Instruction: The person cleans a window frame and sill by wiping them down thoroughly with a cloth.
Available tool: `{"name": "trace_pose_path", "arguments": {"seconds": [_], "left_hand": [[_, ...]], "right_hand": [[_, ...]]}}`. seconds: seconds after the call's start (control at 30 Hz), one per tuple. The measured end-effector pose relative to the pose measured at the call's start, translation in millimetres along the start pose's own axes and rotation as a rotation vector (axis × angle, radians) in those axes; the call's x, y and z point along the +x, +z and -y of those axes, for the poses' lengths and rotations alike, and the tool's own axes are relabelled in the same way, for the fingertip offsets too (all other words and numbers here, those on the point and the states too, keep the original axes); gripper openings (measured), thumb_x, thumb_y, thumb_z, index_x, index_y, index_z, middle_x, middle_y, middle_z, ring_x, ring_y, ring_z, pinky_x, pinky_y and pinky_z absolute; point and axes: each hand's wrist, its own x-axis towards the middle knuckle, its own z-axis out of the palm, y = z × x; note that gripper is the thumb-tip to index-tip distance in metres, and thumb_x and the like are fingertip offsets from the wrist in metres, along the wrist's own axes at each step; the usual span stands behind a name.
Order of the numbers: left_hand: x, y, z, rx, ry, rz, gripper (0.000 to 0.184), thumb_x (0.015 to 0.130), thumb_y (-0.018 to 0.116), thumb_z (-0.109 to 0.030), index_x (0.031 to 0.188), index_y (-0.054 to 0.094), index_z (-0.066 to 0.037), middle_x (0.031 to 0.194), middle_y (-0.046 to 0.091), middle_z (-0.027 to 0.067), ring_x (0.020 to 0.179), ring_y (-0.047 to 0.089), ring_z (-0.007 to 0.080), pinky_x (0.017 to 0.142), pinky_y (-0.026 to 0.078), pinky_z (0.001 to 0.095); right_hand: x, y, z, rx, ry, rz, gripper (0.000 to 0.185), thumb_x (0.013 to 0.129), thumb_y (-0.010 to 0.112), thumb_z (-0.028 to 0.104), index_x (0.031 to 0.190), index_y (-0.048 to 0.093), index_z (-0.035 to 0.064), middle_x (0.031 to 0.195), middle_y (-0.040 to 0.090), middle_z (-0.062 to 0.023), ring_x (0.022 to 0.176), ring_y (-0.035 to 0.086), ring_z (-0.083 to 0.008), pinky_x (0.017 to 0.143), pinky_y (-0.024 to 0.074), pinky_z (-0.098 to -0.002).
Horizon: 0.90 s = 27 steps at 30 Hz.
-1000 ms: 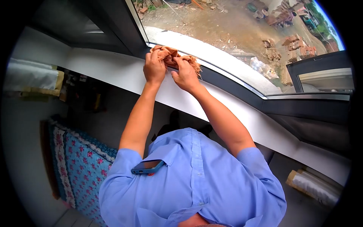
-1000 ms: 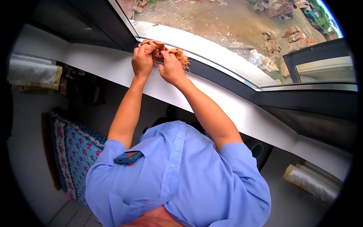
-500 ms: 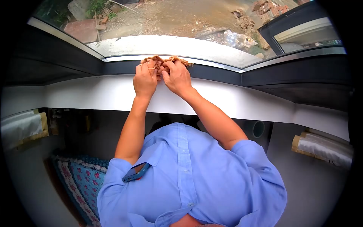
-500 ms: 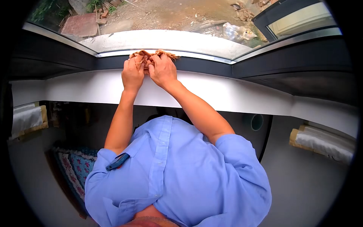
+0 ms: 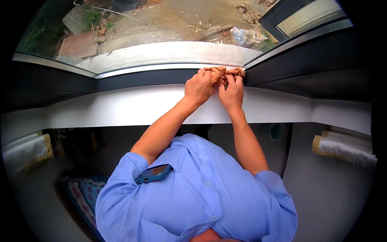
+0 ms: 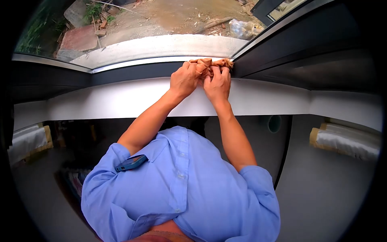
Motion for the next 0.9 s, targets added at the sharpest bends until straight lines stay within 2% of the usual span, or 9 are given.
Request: {"name": "trace_pose_path", "arguments": {"seconds": [0.1,0.27,0.4,0.47,0.53,0.57,0.7,0.8,0.9], "left_hand": [[-22,-35,40,0.042,-0.124,-0.149,0.036,0.077,0.082,-0.019,0.108,0.066,-0.007,0.097,0.067,0.0124,0.080,0.073,0.0326,0.063,0.060,0.0431],[-64,-105,127,0.192,-0.428,-0.340,0.030,0.090,0.074,-0.020,0.118,0.068,-0.011,0.103,0.068,0.0138,0.088,0.071,0.0388,0.072,0.059,0.0482],[-91,-166,196,0.334,-0.662,-0.445,0.030,0.092,0.071,-0.021,0.121,0.069,-0.014,0.109,0.069,0.0152,0.095,0.070,0.0402,0.080,0.058,0.0509],[-101,-189,228,0.382,-0.746,-0.474,0.030,0.093,0.069,-0.022,0.122,0.069,-0.014,0.112,0.070,0.0156,0.101,0.069,0.0399,0.084,0.057,0.0512],[-107,-204,250,0.396,-0.797,-0.432,0.032,0.094,0.067,-0.023,0.125,0.069,-0.015,0.116,0.071,0.0157,0.108,0.067,0.0391,0.090,0.056,0.0505],[-108,-203,256,0.400,-0.790,-0.404,0.033,0.094,0.067,-0.024,0.126,0.070,-0.015,0.117,0.071,0.0159,0.107,0.067,0.0389,0.090,0.056,0.0504],[-96,-174,241,0.375,-0.697,-0.272,0.030,0.094,0.067,-0.022,0.122,0.065,-0.010,0.114,0.067,0.0192,0.102,0.068,0.0420,0.084,0.057,0.0518],[-72,-141,170,0.300,-0.649,-0.179,0.030,0.093,0.069,-0.022,0.119,0.064,-0.006,0.112,0.066,0.0209,0.098,0.068,0.0434,0.082,0.057,0.0521],[-52,-90,105,0.123,-0.470,-0.166,0.036,0.094,0.074,-0.027,0.117,0.061,-0.004,0.109,0.063,0.0206,0.092,0.069,0.0449,0.077,0.058,0.0523]], "right_hand": [[-5,20,41,0.100,-0.209,0.089,0.046,0.080,0.075,0.006,0.125,0.066,0.0017,0.116,0.056,-0.0218,0.110,0.059,-0.0414,0.097,0.0498,-0.0480],[-4,70,129,0.292,-0.451,0.342,0.063,0.083,0.072,0.003,0.142,0.052,0.0039,0.115,0.057,-0.0226,0.109,0.060,-0.0426,0.095,0.0513,-0.0490],[-1,134,209,0.328,-0.634,0.462,0.062,0.085,0.068,0.004,0.144,0.049,0.0028,0.112,0.057,-0.0239,0.106,0.061,-0.0427,0.094,0.0516,-0.0498],[-2,165,242,0.342,-0.716,0.455,0.058,0.088,0.060,0.009,0.144,0.049,0.0003,0.109,0.057,-0.0248,0.097,0.062,-0.0420,0.086,0.0516,-0.0507],[-2,174,267,0.280,-0.727,0.504,0.056,0.087,0.060,0.009,0.142,0.050,-0.0021,0.109,0.057,-0.0258,0.096,0.063,-0.0414,0.084,0.0518,-0.0501],[-3,172,273,0.235,-0.688,0.503,0.047,0.086,0.062,0.009,0.131,0.056,-0.0033,0.109,0.058,-0.0259,0.096,0.064,-0.0409,0.085,0.0522,-0.0499],[-4,157,251,0.142,-0.632,0.437,0.032,0.086,0.066,0.014,0.114,0.060,-0.0002,0.108,0.060,-0.0241,0.097,0.066,-0.0404,0.086,0.0529,-0.0496],[2,123,193,0.142,-0.514,0.354,0.033,0.086,0.068,0.016,0.114,0.060,0.0009,0.106,0.061,-0.0237,0.096,0.066,-0.0407,0.087,0.0529,-0.0502],[8,84,118,0.149,-0.375,0.227,0.033,0.082,0.072,0.012,0.112,0.061,0.0050,0.103,0.060,-0.0226,0.092,0.066,-0.0424,0.081,0.0549,-0.0519]]}}
